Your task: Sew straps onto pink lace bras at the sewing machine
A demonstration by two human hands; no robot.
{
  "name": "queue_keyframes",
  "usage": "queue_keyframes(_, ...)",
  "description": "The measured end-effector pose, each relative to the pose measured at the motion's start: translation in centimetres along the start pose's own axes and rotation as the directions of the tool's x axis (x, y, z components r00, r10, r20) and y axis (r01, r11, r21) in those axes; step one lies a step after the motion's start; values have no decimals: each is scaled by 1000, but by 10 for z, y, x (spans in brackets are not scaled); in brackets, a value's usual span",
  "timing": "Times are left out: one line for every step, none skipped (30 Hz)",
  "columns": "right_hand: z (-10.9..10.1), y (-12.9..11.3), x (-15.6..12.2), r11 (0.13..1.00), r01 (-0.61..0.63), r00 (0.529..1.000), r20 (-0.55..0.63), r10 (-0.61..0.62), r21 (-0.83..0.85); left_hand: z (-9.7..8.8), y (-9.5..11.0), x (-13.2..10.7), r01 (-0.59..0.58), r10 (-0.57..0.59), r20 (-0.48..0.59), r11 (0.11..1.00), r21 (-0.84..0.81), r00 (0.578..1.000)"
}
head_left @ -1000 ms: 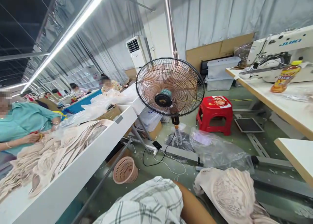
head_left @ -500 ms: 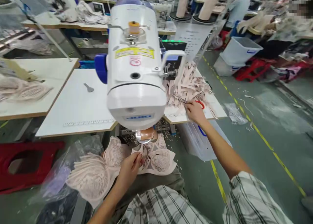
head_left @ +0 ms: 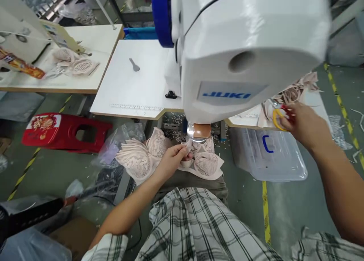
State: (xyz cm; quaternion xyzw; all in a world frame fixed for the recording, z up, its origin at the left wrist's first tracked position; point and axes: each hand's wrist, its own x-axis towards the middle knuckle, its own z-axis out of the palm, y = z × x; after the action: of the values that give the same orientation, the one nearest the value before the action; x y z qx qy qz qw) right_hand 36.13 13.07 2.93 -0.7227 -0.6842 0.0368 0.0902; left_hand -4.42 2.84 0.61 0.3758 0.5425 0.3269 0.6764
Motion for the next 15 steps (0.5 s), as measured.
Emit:
queue_keyframes(-6, -7, -18, 998, -58, 997, -55, 59, 23, 0, 1, -1, 12, -12, 5, 999, -36, 1000)
queue_keyframes(-12, -16, -39, 993, -97, 992, -76, 101, 60, 0, 2, -2, 24, -23, 13, 997, -71, 1000)
queue_keyframes(-15, -27, -61, 985, -119, 986, -102, 132, 122, 0, 4, -2, 33, -31, 23, 994, -104, 999)
queue_keyframes(-17, -40, -83, 974, -102, 987, -101, 124, 202, 0, 4, -2, 39, -36, 32, 990, -132, 999)
queue_keyframes(-15, -54, -104, 957, -30, 993, -99, 61, 288, 1, 5, -2, 44, -38, 40, 987, -152, 998)
queue_keyframes(-11, -70, -123, 936, 77, 997, -26, -72, 344, 2, 6, -2, 48, -41, 49, 986, -160, 998)
queue_keyframes(-5, -85, -139, 902, 189, 975, 35, -220, 388, 3, 6, -2, 53, -44, 57, 986, -157, 997)
queue_keyframes(3, -101, -152, 869, 261, 944, 77, -320, 421, 4, 6, -2, 53, -44, 65, 988, -146, 997)
queue_keyframes(12, -115, -161, 847, 299, 926, 83, -369, 439, 5, 6, -3, 50, -41, 70, 990, -134, 997)
queue_keyframes(21, -128, -168, 833, 325, 920, 54, -388, 448, 6, 6, -4, 44, -36, 73, 992, -120, 997)
queue_keyframes(30, -138, -171, 825, 340, 922, 15, -388, 451, 6, 6, -4, 37, -29, 76, 994, -107, 997)
queue_keyframes(37, -147, -172, 821, 349, 925, -27, -378, 452, 7, 6, -5, 29, -22, 76, 995, -95, 997)
queue_keyframes(43, -154, -171, 816, 356, 926, -58, -372, 456, 8, 6, -6, 21, -15, 76, 996, -82, 997)
queue_keyframes(48, -159, -169, 809, 361, 926, -74, -371, 463, 8, 6, -7, 14, -10, 75, 998, -64, 997)
queue_keyframes(51, -163, -166, 804, 363, 925, -78, -372, 472, 8, 7, -8, 8, -5, 71, 999, -41, 997)
